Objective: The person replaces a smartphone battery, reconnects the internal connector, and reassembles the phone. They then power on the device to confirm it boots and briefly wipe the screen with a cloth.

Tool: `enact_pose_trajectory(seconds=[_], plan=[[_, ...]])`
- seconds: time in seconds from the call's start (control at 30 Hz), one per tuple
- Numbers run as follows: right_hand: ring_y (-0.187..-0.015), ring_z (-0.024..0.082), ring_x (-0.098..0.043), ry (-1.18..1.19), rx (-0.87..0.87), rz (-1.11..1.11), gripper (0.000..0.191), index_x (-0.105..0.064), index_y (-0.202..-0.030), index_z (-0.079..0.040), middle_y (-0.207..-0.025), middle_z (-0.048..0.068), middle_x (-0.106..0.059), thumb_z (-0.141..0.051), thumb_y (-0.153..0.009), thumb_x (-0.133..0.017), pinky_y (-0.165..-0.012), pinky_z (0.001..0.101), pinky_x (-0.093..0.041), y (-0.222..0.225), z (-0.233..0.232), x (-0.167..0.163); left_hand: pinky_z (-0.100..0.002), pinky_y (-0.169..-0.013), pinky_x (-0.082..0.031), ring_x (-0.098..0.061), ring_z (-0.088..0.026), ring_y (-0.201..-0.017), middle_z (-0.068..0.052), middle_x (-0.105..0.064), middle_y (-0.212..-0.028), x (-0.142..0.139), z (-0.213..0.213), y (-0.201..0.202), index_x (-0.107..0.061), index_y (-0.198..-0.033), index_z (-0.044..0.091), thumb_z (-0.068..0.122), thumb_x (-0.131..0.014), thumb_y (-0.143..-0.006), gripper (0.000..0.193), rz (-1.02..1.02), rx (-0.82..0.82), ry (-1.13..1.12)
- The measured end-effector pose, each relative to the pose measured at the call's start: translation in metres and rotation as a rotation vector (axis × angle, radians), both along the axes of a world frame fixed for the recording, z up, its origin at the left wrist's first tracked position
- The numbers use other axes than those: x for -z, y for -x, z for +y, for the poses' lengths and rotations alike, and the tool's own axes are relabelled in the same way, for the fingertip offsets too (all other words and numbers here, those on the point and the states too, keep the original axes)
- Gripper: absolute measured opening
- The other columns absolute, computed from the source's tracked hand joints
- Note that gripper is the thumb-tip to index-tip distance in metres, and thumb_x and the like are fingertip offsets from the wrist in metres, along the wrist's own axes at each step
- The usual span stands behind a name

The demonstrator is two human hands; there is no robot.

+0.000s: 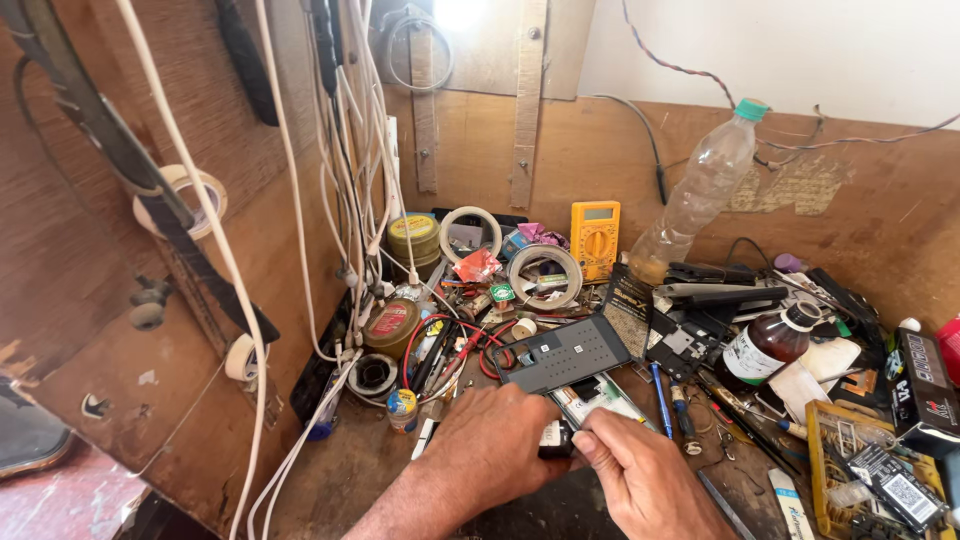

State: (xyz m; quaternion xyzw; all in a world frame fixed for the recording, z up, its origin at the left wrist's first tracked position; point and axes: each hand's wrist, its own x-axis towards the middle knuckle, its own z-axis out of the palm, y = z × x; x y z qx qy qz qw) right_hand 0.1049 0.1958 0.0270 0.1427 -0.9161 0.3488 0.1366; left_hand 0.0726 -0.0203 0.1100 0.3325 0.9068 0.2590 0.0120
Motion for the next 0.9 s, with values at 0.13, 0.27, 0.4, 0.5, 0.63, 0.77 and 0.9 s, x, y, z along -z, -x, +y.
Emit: enact_pose_trajectory(seconds=[0.13,0.27,0.4,0.5,0.63,0.77,0.9], plan=[[-0.058,0.017,-0.062,0.217,-0.036,-0.099,0.040,-0.065,-0.084,-0.006,-0.061,0.001,-0.062,-0.039,-0.104,-0.053,-0.057,0.0332,-0.050,0.004,0.013,0.023,-0.049,-0.076,-0.058,-0.074,-0.037,-0.082,-0.017,-0.074,-0.085,0.000,0.013,0.001,-0.074,-0.088,0.008,0.028,-0.077,-0.084,0.021,0.111,0.022,0.279],[-0.039,0.011,-0.028,0.929,0.024,-0.912,0.044,-0.055,-0.080,-0.001,-0.052,-0.002,-0.030,-0.040,-0.100,-0.057,-0.037,0.0298,-0.020,0.015,0.031,0.032,-0.046,-0.072,-0.060,-0.076,-0.033,-0.082,-0.016,-0.075,-0.087,0.004,0.025,0.001,-0.075,-0.089,0.009,0.015,-0.069,-0.090,0.009,0.207,0.080,0.343],[-0.040,0.008,-0.029,1.056,-0.008,-0.959,0.043,-0.057,-0.083,0.001,-0.053,-0.004,-0.032,-0.038,-0.102,-0.057,-0.037,0.0269,-0.021,0.014,0.036,0.011,-0.047,-0.071,-0.060,-0.076,-0.034,-0.083,-0.017,-0.076,-0.088,0.012,0.034,0.013,-0.075,-0.091,0.009,0.016,-0.069,-0.091,0.009,0.224,0.110,0.353],[-0.038,0.017,-0.040,0.917,0.242,-0.666,0.046,-0.062,-0.100,0.000,-0.050,0.004,-0.043,-0.043,-0.101,-0.046,-0.037,0.0332,-0.032,0.003,0.046,-0.012,-0.050,-0.079,-0.057,-0.072,-0.037,-0.090,-0.018,-0.074,-0.091,0.017,0.036,0.050,-0.073,-0.093,0.009,0.043,-0.080,-0.078,0.038,0.020,-0.191,0.075],[-0.043,0.014,-0.050,0.710,0.506,0.148,0.043,-0.068,-0.109,0.005,-0.053,0.007,-0.054,-0.035,-0.106,-0.051,-0.042,0.0299,-0.043,-0.009,0.059,0.003,-0.053,-0.087,-0.056,-0.068,-0.046,-0.100,-0.031,-0.068,-0.099,0.013,0.037,0.152,-0.046,-0.115,-0.008,0.011,-0.065,-0.081,0.043,0.057,-0.112,-0.161],[-0.051,0.015,-0.057,0.566,0.681,0.207,0.044,-0.065,-0.117,0.003,-0.064,0.012,-0.065,-0.037,-0.098,-0.059,-0.050,0.0280,-0.046,-0.009,0.092,0.070,-0.054,-0.099,-0.046,-0.055,-0.050,-0.114,-0.037,-0.054,-0.121,0.030,0.063,0.210,-0.052,-0.110,-0.007,-0.001,-0.067,-0.076,0.037,0.326,-0.026,-0.011],[-0.058,0.015,-0.064,0.631,0.604,0.189,0.047,-0.062,-0.117,0.005,-0.067,0.013,-0.069,-0.036,-0.094,-0.065,-0.058,0.0283,-0.051,0.007,0.130,0.138,-0.053,-0.095,-0.048,-0.057,-0.046,-0.115,-0.028,-0.057,-0.116,0.032,0.086,0.231,-0.054,-0.114,-0.003,-0.003,-0.069,-0.072,0.045,0.455,-0.065,0.025]])
